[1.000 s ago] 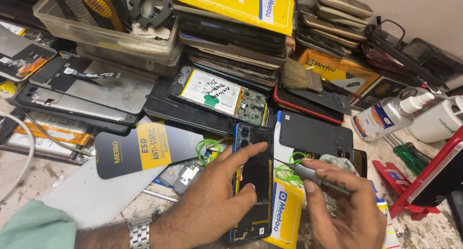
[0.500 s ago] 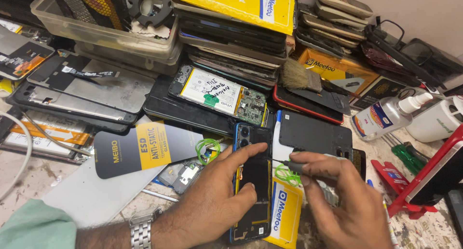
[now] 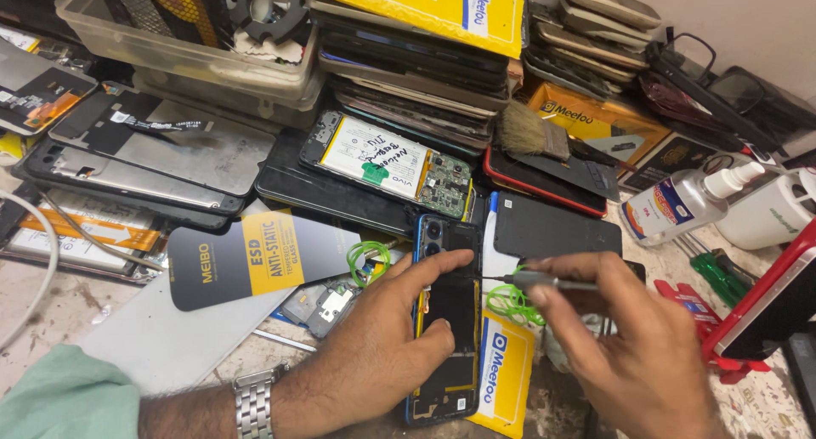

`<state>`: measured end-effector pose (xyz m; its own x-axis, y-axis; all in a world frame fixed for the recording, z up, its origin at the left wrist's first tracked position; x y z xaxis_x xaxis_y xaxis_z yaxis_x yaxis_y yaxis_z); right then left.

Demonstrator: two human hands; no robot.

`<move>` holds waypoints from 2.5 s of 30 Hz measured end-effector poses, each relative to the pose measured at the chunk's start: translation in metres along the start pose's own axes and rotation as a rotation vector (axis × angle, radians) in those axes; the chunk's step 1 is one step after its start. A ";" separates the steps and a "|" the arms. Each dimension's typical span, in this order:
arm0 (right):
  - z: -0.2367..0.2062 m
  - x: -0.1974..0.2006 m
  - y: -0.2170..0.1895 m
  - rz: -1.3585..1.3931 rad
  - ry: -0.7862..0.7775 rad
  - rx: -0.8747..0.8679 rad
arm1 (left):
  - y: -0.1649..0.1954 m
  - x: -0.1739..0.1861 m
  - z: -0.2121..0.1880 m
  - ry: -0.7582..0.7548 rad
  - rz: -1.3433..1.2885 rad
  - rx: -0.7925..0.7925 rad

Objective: The person uses tweezers to remove a small component from the back of a disassembled smartphone. They then use a small brush to clean the camera lens area and the back surface of the device. Finally, they use a screwdriver to tighten screws on the back of the phone.

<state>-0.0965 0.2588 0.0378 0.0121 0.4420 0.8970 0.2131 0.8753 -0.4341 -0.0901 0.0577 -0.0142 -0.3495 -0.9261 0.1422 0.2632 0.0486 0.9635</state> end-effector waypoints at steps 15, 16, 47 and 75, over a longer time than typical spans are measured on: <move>-0.032 0.027 -0.081 -0.100 0.075 0.564 | 0.007 -0.002 0.000 -0.014 0.030 -0.025; -0.050 0.031 -0.098 -0.009 0.096 0.828 | 0.005 -0.002 0.001 -0.012 0.040 -0.010; -0.046 0.017 0.061 0.742 0.196 0.162 | -0.010 0.000 0.008 0.045 -0.544 0.131; -0.053 -0.114 0.126 0.832 -0.478 0.280 | -0.012 -0.062 0.059 -0.917 0.227 -0.017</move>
<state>-0.0191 0.3085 -0.1149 -0.3543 0.9140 0.1979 0.0765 0.2392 -0.9680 -0.1249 0.1370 -0.0210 -0.8575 -0.2388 0.4556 0.4221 0.1797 0.8886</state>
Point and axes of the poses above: each hand's wrist, its own z-axis towards the middle knuckle, its own x-axis out of the back of the hand, y = z × x, the point moved 9 cm from there along z, towards the middle knuckle, and after that the axes turned 9 degrees about -x, right-handed, at the moved point
